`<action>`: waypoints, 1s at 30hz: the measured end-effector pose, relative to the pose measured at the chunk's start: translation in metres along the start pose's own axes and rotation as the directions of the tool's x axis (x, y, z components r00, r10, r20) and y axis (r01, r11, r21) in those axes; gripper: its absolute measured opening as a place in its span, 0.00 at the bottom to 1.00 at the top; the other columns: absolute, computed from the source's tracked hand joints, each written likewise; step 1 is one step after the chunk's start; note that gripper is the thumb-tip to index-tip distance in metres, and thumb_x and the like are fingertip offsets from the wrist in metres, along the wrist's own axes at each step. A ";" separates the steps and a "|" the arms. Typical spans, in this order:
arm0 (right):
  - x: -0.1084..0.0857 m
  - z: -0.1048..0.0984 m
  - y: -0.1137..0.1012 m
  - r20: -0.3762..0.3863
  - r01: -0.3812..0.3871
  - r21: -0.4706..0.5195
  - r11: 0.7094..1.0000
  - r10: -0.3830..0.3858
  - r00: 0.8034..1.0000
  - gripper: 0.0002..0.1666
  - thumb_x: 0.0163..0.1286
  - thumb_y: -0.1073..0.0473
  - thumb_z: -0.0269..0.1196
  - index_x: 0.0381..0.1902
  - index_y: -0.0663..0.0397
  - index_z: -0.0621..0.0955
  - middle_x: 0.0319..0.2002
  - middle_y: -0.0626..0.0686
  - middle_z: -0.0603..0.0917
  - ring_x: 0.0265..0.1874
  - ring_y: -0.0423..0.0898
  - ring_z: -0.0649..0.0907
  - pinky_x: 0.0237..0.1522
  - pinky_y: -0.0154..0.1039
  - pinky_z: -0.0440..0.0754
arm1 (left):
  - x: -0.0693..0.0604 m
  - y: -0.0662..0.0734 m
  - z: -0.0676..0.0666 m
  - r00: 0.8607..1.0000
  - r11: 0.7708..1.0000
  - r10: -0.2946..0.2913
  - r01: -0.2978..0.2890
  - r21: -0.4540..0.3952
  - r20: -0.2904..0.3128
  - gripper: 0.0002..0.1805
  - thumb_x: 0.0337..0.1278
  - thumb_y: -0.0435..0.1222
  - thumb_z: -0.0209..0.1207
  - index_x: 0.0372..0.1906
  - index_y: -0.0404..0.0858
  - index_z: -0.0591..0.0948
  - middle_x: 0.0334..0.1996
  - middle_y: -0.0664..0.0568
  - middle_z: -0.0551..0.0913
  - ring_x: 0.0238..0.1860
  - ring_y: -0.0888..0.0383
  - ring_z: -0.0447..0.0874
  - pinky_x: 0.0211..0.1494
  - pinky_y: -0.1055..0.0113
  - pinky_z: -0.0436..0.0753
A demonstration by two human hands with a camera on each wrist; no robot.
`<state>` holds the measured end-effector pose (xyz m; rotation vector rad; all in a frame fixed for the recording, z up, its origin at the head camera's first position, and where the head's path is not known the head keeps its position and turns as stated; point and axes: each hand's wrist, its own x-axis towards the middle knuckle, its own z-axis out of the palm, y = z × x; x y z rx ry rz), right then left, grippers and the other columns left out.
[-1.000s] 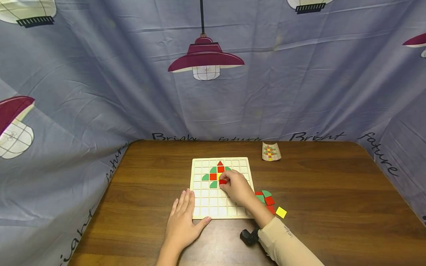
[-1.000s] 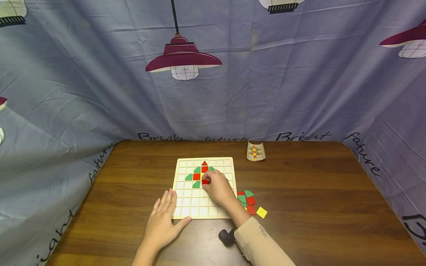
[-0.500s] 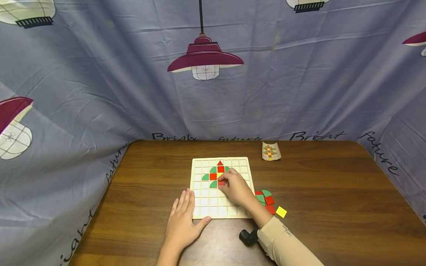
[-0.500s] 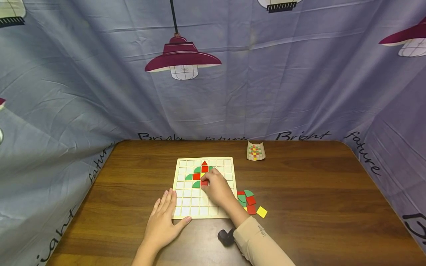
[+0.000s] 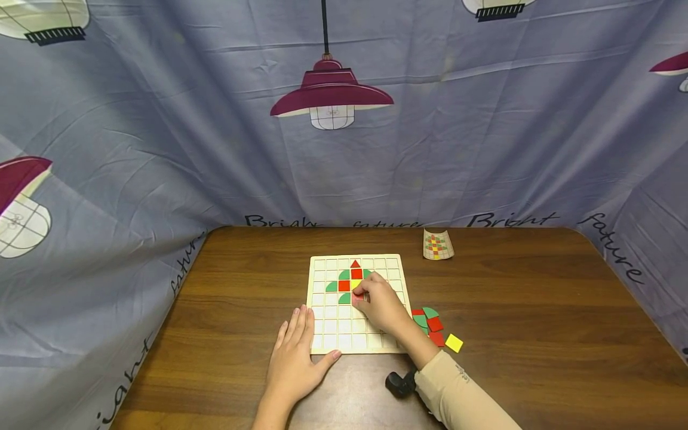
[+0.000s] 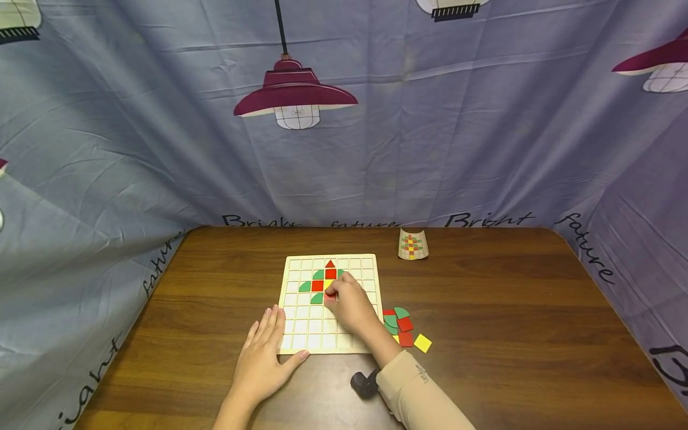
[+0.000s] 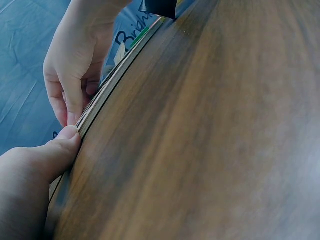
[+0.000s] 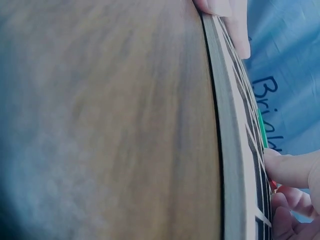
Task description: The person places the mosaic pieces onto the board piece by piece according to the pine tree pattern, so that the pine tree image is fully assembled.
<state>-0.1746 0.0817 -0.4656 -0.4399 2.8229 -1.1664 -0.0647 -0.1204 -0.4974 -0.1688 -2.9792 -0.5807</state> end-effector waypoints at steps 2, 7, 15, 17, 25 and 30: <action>0.000 -0.001 0.000 0.001 -0.004 -0.002 1.000 0.004 1.000 0.06 0.60 0.60 0.73 0.34 0.54 0.86 0.35 0.47 0.77 0.29 0.39 0.73 0.30 0.31 0.73 | 0.000 0.000 0.000 1.000 1.000 0.000 0.000 0.001 0.006 0.56 0.56 0.71 0.51 0.77 0.35 0.58 0.78 0.44 0.55 0.80 0.49 0.49 0.81 0.48 0.51; -0.003 -0.002 0.000 0.002 0.001 -0.006 1.000 -0.001 1.000 0.05 0.59 0.62 0.73 0.28 0.50 0.85 0.35 0.46 0.78 0.30 0.39 0.73 0.32 0.31 0.74 | 0.000 0.000 0.000 1.000 1.000 -0.002 0.002 -0.001 0.014 0.56 0.56 0.72 0.50 0.77 0.35 0.58 0.79 0.44 0.54 0.80 0.49 0.49 0.81 0.49 0.50; -0.013 -0.013 -0.003 0.003 0.015 0.014 1.000 -0.015 1.000 0.05 0.59 0.62 0.73 0.33 0.50 0.86 0.35 0.44 0.80 0.31 0.39 0.74 0.33 0.32 0.74 | 0.001 0.000 -0.001 1.000 1.000 -0.005 0.005 0.001 0.015 0.56 0.56 0.71 0.51 0.77 0.35 0.58 0.79 0.44 0.55 0.80 0.49 0.49 0.81 0.49 0.50; -0.018 -0.019 -0.002 0.013 0.017 0.018 1.000 -0.017 1.000 0.06 0.59 0.62 0.73 0.36 0.50 0.87 0.36 0.44 0.81 0.31 0.40 0.74 0.33 0.32 0.75 | 0.001 0.000 -0.001 1.000 1.000 -0.004 0.004 0.002 0.016 0.56 0.56 0.72 0.51 0.77 0.35 0.58 0.79 0.44 0.55 0.80 0.49 0.49 0.81 0.49 0.50; -0.037 -0.054 0.016 0.030 0.012 -0.088 0.996 -0.009 0.999 0.13 0.63 0.60 0.70 0.46 0.49 0.86 0.39 0.46 0.83 0.31 0.40 0.76 0.34 0.36 0.75 | 0.001 0.000 0.000 1.000 1.000 0.007 -0.007 0.003 -0.003 0.56 0.56 0.71 0.52 0.77 0.35 0.59 0.78 0.44 0.56 0.80 0.49 0.50 0.81 0.48 0.52; -0.047 -0.078 0.041 -0.011 -0.017 -0.205 0.979 0.015 1.000 0.14 0.66 0.59 0.67 0.50 0.51 0.85 0.43 0.48 0.84 0.41 0.47 0.81 0.42 0.46 0.81 | 0.001 0.000 -0.001 1.000 1.000 0.011 -0.011 0.002 -0.013 0.56 0.55 0.70 0.53 0.76 0.34 0.59 0.78 0.44 0.57 0.80 0.48 0.51 0.81 0.48 0.53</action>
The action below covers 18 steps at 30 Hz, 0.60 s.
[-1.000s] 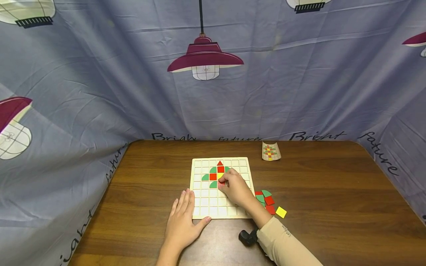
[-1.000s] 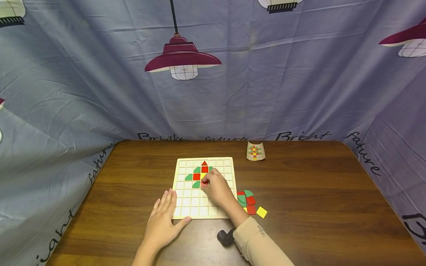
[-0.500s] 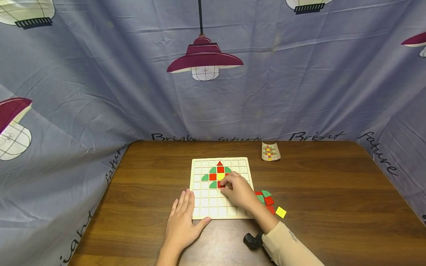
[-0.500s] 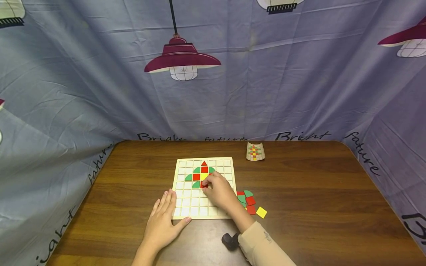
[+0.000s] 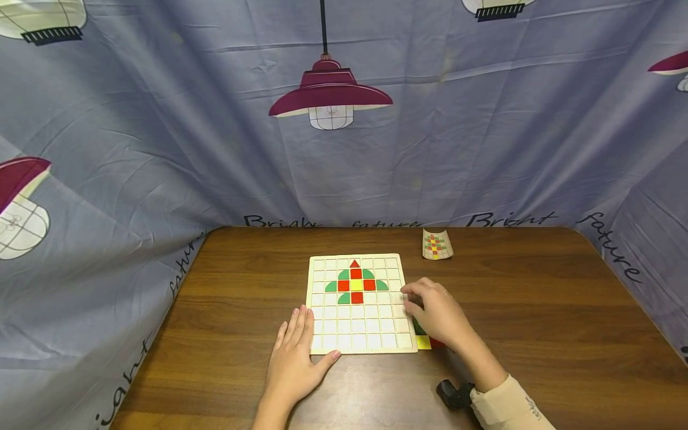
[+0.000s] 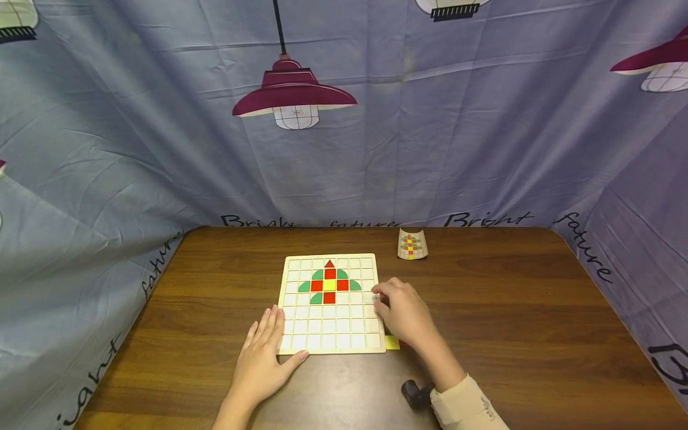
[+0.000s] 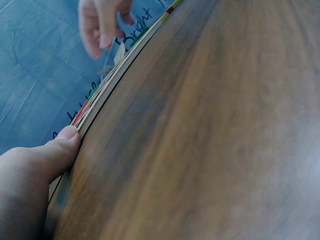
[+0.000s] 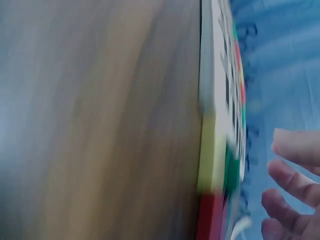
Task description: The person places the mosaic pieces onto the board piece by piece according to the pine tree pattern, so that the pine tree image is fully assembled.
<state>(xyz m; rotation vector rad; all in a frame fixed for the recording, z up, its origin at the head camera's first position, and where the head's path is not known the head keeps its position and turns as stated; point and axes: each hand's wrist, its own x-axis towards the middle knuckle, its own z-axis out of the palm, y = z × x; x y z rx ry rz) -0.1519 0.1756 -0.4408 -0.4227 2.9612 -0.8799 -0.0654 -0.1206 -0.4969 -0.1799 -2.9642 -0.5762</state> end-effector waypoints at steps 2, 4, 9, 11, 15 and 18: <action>-0.003 -0.007 0.012 -0.006 -0.013 -0.051 0.999 0.013 1.000 0.14 0.68 0.59 0.66 0.51 0.51 0.85 0.44 0.49 0.84 0.46 0.50 0.83 0.46 0.51 0.83 | 0.000 0.000 0.000 1.000 1.000 0.001 -0.001 -0.001 -0.001 0.55 0.55 0.70 0.53 0.76 0.34 0.59 0.78 0.43 0.57 0.80 0.48 0.51 0.80 0.48 0.53; -0.005 -0.012 0.023 0.007 -0.026 -0.068 0.997 0.027 1.000 0.14 0.68 0.60 0.65 0.51 0.52 0.85 0.44 0.50 0.84 0.45 0.51 0.83 0.46 0.53 0.83 | 0.000 0.000 0.000 1.000 1.000 0.002 -0.002 0.002 0.000 0.55 0.55 0.70 0.53 0.76 0.34 0.59 0.78 0.43 0.57 0.80 0.48 0.51 0.81 0.48 0.53; -0.008 -0.017 0.041 0.072 -0.048 -0.032 0.998 0.051 0.996 0.15 0.68 0.58 0.66 0.52 0.52 0.85 0.41 0.49 0.83 0.42 0.46 0.81 0.45 0.49 0.82 | 0.000 -0.001 0.000 1.000 1.000 0.000 0.000 0.009 0.001 0.56 0.55 0.71 0.53 0.76 0.35 0.59 0.78 0.43 0.57 0.80 0.49 0.51 0.81 0.48 0.52; -0.008 -0.016 0.045 0.079 -0.046 -0.018 0.999 0.048 0.996 0.15 0.67 0.59 0.67 0.51 0.51 0.85 0.40 0.48 0.82 0.41 0.45 0.80 0.45 0.49 0.81 | 0.000 -0.001 0.001 1.000 1.000 -0.002 0.002 0.008 0.004 0.56 0.55 0.71 0.52 0.77 0.35 0.58 0.78 0.44 0.56 0.80 0.49 0.50 0.81 0.48 0.52; -0.007 -0.015 0.052 0.064 -0.042 -0.005 0.999 0.043 0.997 0.11 0.66 0.62 0.66 0.47 0.50 0.86 0.39 0.48 0.83 0.40 0.45 0.81 0.44 0.49 0.81 | 0.000 -0.001 0.002 1.000 1.000 -0.002 0.002 0.008 0.009 0.56 0.56 0.72 0.51 0.77 0.35 0.58 0.78 0.44 0.55 0.80 0.49 0.50 0.81 0.48 0.51; -0.006 -0.014 0.055 0.047 -0.058 -0.004 0.998 0.058 0.997 0.08 0.68 0.61 0.65 0.45 0.50 0.86 0.37 0.48 0.82 0.38 0.46 0.80 0.43 0.47 0.80 | 0.000 -0.001 0.002 1.000 1.000 -0.002 0.002 0.008 0.008 0.56 0.56 0.72 0.51 0.77 0.35 0.58 0.78 0.44 0.55 0.80 0.49 0.49 0.81 0.48 0.51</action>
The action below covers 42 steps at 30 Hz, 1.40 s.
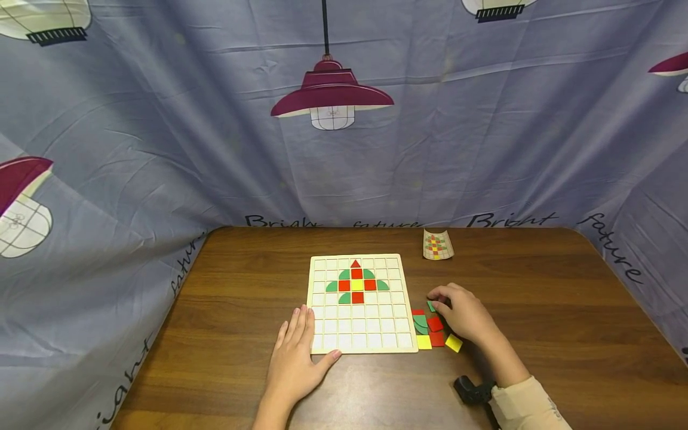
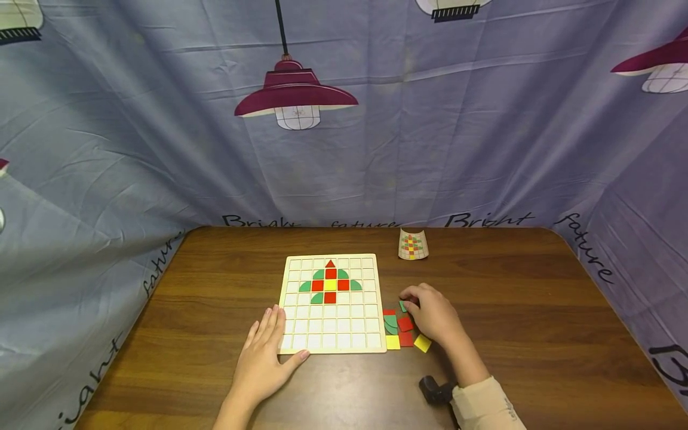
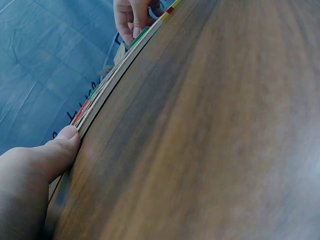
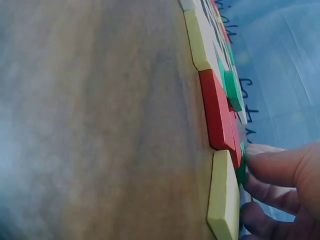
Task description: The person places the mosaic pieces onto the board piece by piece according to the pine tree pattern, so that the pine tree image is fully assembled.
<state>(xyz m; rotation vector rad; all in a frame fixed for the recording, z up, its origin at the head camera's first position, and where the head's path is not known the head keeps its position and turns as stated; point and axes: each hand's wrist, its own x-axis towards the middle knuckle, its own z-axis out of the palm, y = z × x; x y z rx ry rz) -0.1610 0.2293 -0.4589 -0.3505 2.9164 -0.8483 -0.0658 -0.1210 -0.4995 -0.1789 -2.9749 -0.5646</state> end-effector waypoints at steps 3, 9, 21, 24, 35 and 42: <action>0.000 -0.002 0.002 0.004 -0.007 0.014 1.000 0.007 1.000 0.09 0.67 0.59 0.66 0.45 0.51 0.86 0.37 0.48 0.82 0.38 0.46 0.79 0.42 0.44 0.79 | 0.000 0.000 0.000 1.000 1.000 -0.002 0.002 -0.003 0.002 0.57 0.55 0.72 0.50 0.77 0.35 0.57 0.78 0.44 0.55 0.80 0.49 0.49 0.81 0.48 0.51; -0.001 -0.008 0.001 0.045 -0.020 0.039 0.999 0.019 0.999 0.09 0.63 0.59 0.70 0.41 0.50 0.84 0.37 0.48 0.80 0.39 0.45 0.77 0.41 0.41 0.77 | 0.000 0.001 -0.001 1.000 1.000 -0.005 0.005 -0.002 0.001 0.57 0.55 0.72 0.51 0.77 0.35 0.58 0.78 0.44 0.55 0.80 0.49 0.50 0.81 0.49 0.51; 0.014 0.009 -0.032 0.028 -0.060 0.132 0.989 0.057 0.998 0.08 0.65 0.55 0.69 0.39 0.47 0.80 0.31 0.46 0.80 0.28 0.43 0.75 0.30 0.35 0.71 | 0.000 0.001 -0.004 1.000 1.000 -0.014 0.014 -0.013 0.007 0.56 0.55 0.71 0.53 0.77 0.35 0.58 0.78 0.45 0.55 0.80 0.49 0.50 0.81 0.49 0.50; 0.019 0.017 -0.048 0.042 -0.048 0.165 0.985 0.042 0.998 0.08 0.65 0.55 0.69 0.39 0.47 0.80 0.30 0.45 0.80 0.27 0.43 0.74 0.28 0.35 0.71 | -0.001 0.001 -0.003 1.000 1.000 -0.013 0.014 -0.015 0.008 0.56 0.55 0.71 0.53 0.77 0.35 0.58 0.78 0.44 0.55 0.80 0.49 0.49 0.81 0.49 0.50; 0.029 0.040 -0.081 0.059 -0.039 0.225 0.973 0.027 0.998 0.08 0.64 0.56 0.70 0.36 0.45 0.80 0.29 0.44 0.80 0.22 0.41 0.75 0.28 0.36 0.72 | 0.000 0.003 -0.003 1.000 1.000 -0.008 0.008 -0.014 0.007 0.56 0.55 0.70 0.53 0.77 0.35 0.58 0.78 0.44 0.55 0.80 0.49 0.50 0.81 0.49 0.51; 0.030 0.039 -0.079 0.052 -0.035 0.229 0.973 0.023 0.998 0.07 0.64 0.56 0.70 0.36 0.45 0.81 0.30 0.44 0.80 0.21 0.41 0.73 0.25 0.35 0.71 | 0.000 0.002 -0.002 1.000 1.000 -0.004 0.004 -0.018 -0.005 0.56 0.55 0.70 0.54 0.77 0.34 0.58 0.78 0.44 0.56 0.80 0.49 0.51 0.81 0.49 0.51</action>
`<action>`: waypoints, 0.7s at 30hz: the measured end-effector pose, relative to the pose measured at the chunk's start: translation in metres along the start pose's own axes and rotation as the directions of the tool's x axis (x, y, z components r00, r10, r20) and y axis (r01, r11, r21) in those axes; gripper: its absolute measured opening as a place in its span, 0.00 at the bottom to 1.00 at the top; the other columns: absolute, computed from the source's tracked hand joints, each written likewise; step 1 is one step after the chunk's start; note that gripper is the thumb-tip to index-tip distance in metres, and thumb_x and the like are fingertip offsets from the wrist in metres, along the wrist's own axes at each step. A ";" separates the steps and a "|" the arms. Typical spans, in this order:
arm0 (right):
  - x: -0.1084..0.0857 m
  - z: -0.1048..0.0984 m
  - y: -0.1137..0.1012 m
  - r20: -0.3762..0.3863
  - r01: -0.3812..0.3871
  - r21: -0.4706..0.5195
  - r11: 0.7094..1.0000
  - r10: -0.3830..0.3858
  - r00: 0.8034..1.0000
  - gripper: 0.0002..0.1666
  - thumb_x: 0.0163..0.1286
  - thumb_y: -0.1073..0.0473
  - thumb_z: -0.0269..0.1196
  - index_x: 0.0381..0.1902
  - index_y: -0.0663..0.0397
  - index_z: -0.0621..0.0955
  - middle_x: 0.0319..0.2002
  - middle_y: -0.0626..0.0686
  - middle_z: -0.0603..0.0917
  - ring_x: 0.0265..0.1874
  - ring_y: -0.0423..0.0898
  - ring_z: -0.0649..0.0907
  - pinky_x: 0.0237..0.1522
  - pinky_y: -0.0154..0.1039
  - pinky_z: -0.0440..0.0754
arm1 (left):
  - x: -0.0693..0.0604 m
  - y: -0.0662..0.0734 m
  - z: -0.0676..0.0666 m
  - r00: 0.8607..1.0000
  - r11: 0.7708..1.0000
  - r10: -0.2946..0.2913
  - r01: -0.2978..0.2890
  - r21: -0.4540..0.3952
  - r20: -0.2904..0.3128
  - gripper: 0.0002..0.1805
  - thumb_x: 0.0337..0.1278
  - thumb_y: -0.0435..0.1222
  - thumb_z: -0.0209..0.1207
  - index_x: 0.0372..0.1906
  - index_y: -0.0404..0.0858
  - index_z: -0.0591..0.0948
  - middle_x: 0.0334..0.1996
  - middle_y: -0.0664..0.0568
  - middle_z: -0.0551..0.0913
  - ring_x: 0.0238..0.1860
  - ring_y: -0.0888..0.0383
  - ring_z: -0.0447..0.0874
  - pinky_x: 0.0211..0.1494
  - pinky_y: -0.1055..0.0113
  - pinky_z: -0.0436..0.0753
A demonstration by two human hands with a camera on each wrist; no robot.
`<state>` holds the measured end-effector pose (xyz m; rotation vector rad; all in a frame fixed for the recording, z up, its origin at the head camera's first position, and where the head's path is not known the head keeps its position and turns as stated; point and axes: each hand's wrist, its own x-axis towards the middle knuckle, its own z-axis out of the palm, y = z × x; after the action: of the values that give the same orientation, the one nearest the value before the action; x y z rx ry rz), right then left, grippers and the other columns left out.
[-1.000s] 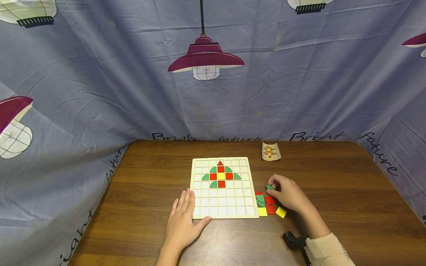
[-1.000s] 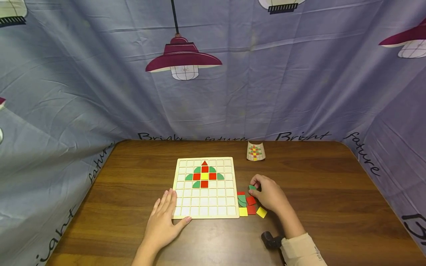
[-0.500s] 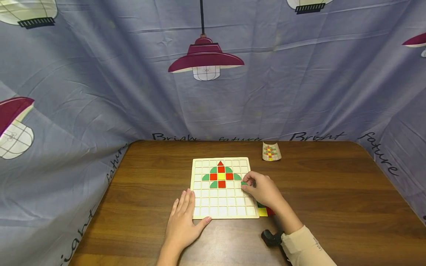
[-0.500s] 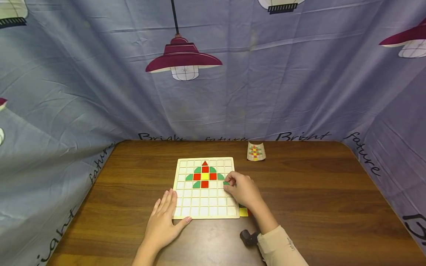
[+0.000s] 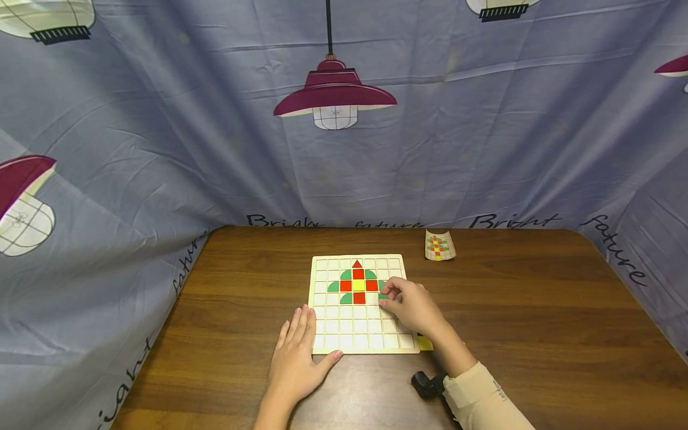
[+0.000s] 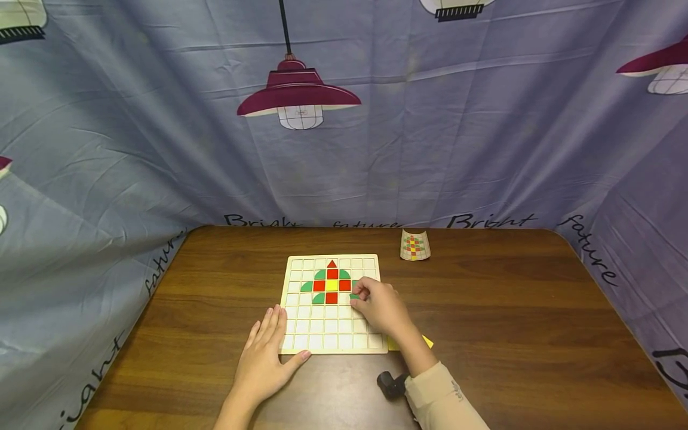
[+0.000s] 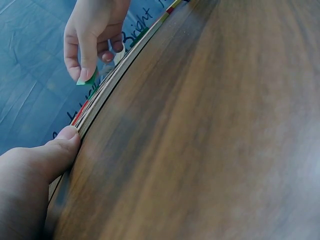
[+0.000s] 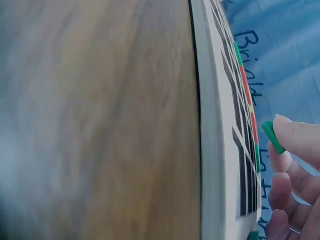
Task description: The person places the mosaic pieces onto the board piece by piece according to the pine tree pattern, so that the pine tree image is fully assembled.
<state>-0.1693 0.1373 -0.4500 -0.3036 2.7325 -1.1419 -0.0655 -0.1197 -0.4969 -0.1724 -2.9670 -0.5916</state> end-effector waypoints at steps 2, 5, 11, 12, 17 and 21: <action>0.000 -0.004 0.004 -0.016 -0.008 -0.002 1.000 0.008 1.000 0.07 0.64 0.56 0.70 0.38 0.46 0.81 0.30 0.45 0.80 0.21 0.42 0.72 0.24 0.35 0.69 | 0.000 0.000 0.001 1.000 1.000 0.002 -0.002 0.000 0.000 0.56 0.55 0.70 0.54 0.77 0.35 0.58 0.78 0.44 0.56 0.80 0.49 0.51 0.81 0.49 0.51; -0.001 -0.015 0.014 -0.055 -0.032 -0.009 0.999 0.031 0.998 0.08 0.65 0.56 0.69 0.39 0.48 0.81 0.31 0.47 0.81 0.24 0.44 0.73 0.26 0.36 0.70 | 0.000 0.000 0.001 1.000 1.000 0.004 -0.004 0.006 -0.001 0.56 0.55 0.70 0.53 0.77 0.35 0.58 0.78 0.44 0.56 0.80 0.49 0.51 0.81 0.50 0.51; -0.005 -0.040 0.040 -0.117 -0.088 -0.047 0.995 0.082 0.990 0.09 0.68 0.55 0.66 0.42 0.51 0.81 0.35 0.50 0.82 0.28 0.46 0.75 0.30 0.38 0.70 | 0.000 0.000 0.001 1.000 1.000 0.003 -0.003 0.011 0.002 0.56 0.55 0.71 0.53 0.77 0.35 0.57 0.78 0.44 0.55 0.80 0.49 0.50 0.81 0.49 0.51; -0.006 -0.044 0.043 -0.127 -0.095 -0.058 0.994 0.087 0.988 0.09 0.68 0.55 0.66 0.42 0.51 0.81 0.35 0.50 0.82 0.29 0.46 0.75 0.31 0.38 0.70 | 0.000 -0.001 0.001 1.000 1.000 0.002 -0.002 0.012 0.002 0.56 0.55 0.71 0.53 0.77 0.35 0.57 0.78 0.44 0.55 0.80 0.49 0.50 0.81 0.49 0.51; -0.009 -0.054 0.054 -0.145 -0.113 -0.083 0.990 0.100 0.984 0.09 0.69 0.55 0.65 0.42 0.53 0.81 0.35 0.51 0.82 0.29 0.46 0.76 0.31 0.37 0.69 | -0.001 -0.001 0.002 1.000 1.000 0.006 -0.006 0.017 -0.002 0.56 0.55 0.71 0.52 0.77 0.35 0.58 0.78 0.44 0.55 0.80 0.49 0.50 0.81 0.49 0.51; -0.010 -0.056 0.055 -0.142 -0.118 -0.080 0.990 0.106 0.984 0.09 0.69 0.55 0.65 0.42 0.53 0.81 0.34 0.50 0.83 0.29 0.45 0.76 0.31 0.37 0.69 | -0.001 -0.002 0.003 1.000 1.000 0.007 -0.007 0.013 -0.006 0.57 0.55 0.72 0.52 0.77 0.35 0.58 0.78 0.44 0.55 0.80 0.49 0.50 0.81 0.49 0.51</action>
<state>-0.1788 0.2160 -0.4499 -0.0833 2.8826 -1.0526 -0.0652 -0.1206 -0.5002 -0.1789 -2.9623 -0.5703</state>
